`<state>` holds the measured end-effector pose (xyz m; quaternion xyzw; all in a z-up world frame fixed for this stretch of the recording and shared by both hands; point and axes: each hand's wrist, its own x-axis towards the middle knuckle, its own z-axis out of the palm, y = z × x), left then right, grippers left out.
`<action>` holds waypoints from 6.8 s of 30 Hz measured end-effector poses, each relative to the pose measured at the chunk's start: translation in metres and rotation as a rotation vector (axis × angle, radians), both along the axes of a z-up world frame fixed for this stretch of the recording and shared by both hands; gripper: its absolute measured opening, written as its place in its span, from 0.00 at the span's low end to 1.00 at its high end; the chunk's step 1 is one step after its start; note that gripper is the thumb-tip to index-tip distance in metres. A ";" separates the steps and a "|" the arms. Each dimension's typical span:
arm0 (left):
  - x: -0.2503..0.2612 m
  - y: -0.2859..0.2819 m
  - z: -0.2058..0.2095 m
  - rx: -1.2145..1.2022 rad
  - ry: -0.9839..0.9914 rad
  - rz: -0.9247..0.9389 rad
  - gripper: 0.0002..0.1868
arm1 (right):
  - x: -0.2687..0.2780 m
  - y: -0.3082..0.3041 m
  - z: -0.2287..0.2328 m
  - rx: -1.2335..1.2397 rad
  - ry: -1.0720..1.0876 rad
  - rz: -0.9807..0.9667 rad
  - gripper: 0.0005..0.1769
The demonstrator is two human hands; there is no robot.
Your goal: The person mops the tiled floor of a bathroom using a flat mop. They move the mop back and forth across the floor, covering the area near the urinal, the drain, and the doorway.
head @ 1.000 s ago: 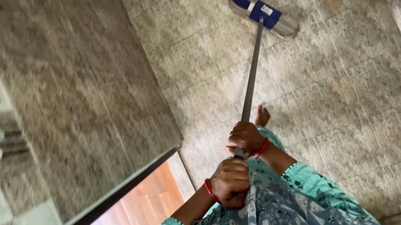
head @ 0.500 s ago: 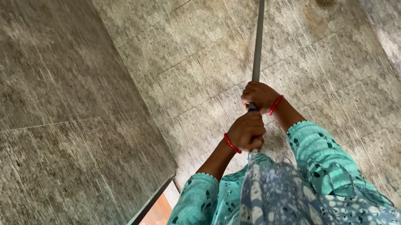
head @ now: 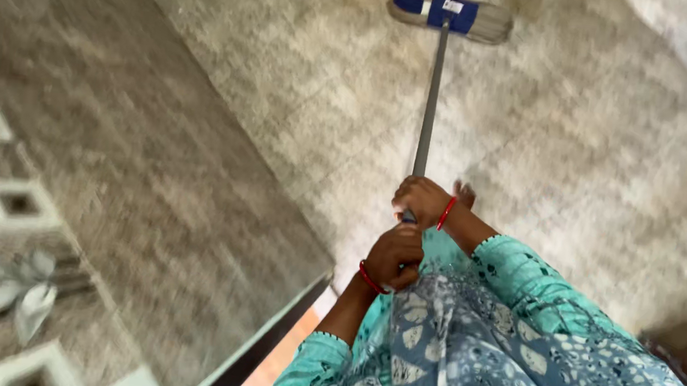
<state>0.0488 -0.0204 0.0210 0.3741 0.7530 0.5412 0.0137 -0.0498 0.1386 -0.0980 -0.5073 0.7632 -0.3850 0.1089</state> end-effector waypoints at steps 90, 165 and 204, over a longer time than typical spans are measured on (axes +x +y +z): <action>-0.150 0.185 0.001 0.063 -0.043 -0.292 0.07 | -0.081 0.207 -0.008 -0.056 0.095 -0.576 0.11; 0.244 0.020 0.128 0.117 -0.068 -0.631 0.04 | 0.384 0.010 0.168 -0.394 0.217 -0.843 0.11; 0.279 -0.065 0.120 0.050 -0.080 -0.128 0.05 | 0.390 -0.090 0.054 -0.466 -0.076 -0.947 0.24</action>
